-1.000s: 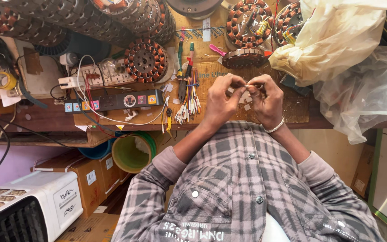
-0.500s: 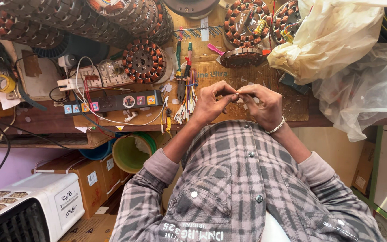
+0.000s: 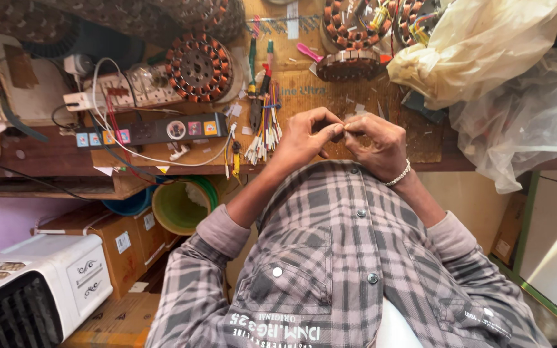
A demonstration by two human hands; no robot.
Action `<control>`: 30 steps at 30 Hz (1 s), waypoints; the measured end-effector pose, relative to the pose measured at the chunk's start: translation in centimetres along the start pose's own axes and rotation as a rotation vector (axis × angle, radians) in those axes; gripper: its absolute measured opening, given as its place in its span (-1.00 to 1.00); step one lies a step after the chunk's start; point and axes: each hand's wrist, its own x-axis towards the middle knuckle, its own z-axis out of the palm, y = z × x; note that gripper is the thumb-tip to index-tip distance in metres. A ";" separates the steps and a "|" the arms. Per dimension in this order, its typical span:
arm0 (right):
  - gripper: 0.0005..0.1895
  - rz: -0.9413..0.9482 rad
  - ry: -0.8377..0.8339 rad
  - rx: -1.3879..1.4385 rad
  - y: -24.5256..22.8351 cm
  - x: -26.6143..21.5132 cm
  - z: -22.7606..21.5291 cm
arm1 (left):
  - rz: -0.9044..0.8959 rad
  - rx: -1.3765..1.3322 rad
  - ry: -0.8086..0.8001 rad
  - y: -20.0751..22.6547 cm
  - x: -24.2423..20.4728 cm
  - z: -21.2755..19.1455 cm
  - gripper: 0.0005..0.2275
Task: The person cuts small white plastic pieces with scissors and inserts them into slots on a circular copper-wound stator. They then use a screwdriver to tighten or adjust components on the stator. The work is performed at a cluttered workbench with multiple stators and tools visible.
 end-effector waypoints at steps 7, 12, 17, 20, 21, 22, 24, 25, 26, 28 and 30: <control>-0.85 0.001 0.021 0.053 -0.3 -0.5 -0.1 | 0.038 -0.061 -0.010 -0.5 -0.3 0.1 -0.88; -0.84 0.046 0.025 0.064 -0.4 -0.7 0.0 | 0.042 -0.058 0.043 -0.5 -0.3 1.0 -0.89; -0.83 0.042 0.035 0.014 -0.4 -0.8 -0.1 | 0.056 -0.062 0.036 -0.8 -0.4 1.0 -0.90; -0.82 0.038 0.028 0.000 -0.7 -0.7 -0.1 | 0.074 -0.077 0.032 -1.2 -0.4 0.9 -0.91; -0.82 0.038 0.024 -0.001 -0.7 -0.7 -0.2 | 0.082 -0.082 0.035 -1.3 -0.4 1.0 -0.91; -0.83 0.028 0.024 -0.013 -0.8 -0.7 -0.1 | 0.069 -0.100 0.054 -1.4 -0.5 1.2 -0.92; -0.84 0.005 0.031 -0.041 -0.9 -0.3 -0.1 | 0.051 -0.133 0.089 -1.2 -0.5 1.4 -0.92; -0.86 0.097 0.009 0.029 -0.9 -0.1 -0.2 | 0.050 -0.109 0.123 -1.1 -0.5 1.5 -0.93; -0.88 0.190 -0.013 0.099 -0.9 0.0 -0.3 | 0.049 -0.085 0.157 -0.9 -0.6 1.6 -0.93; -0.89 0.332 -0.034 0.223 -0.7 0.2 -0.3 | 0.098 -0.018 0.209 -0.5 -0.8 1.9 -0.95; -0.88 0.433 -0.037 0.332 -0.5 0.4 -0.2 | 0.195 0.063 0.250 -0.2 -1.1 2.1 -0.96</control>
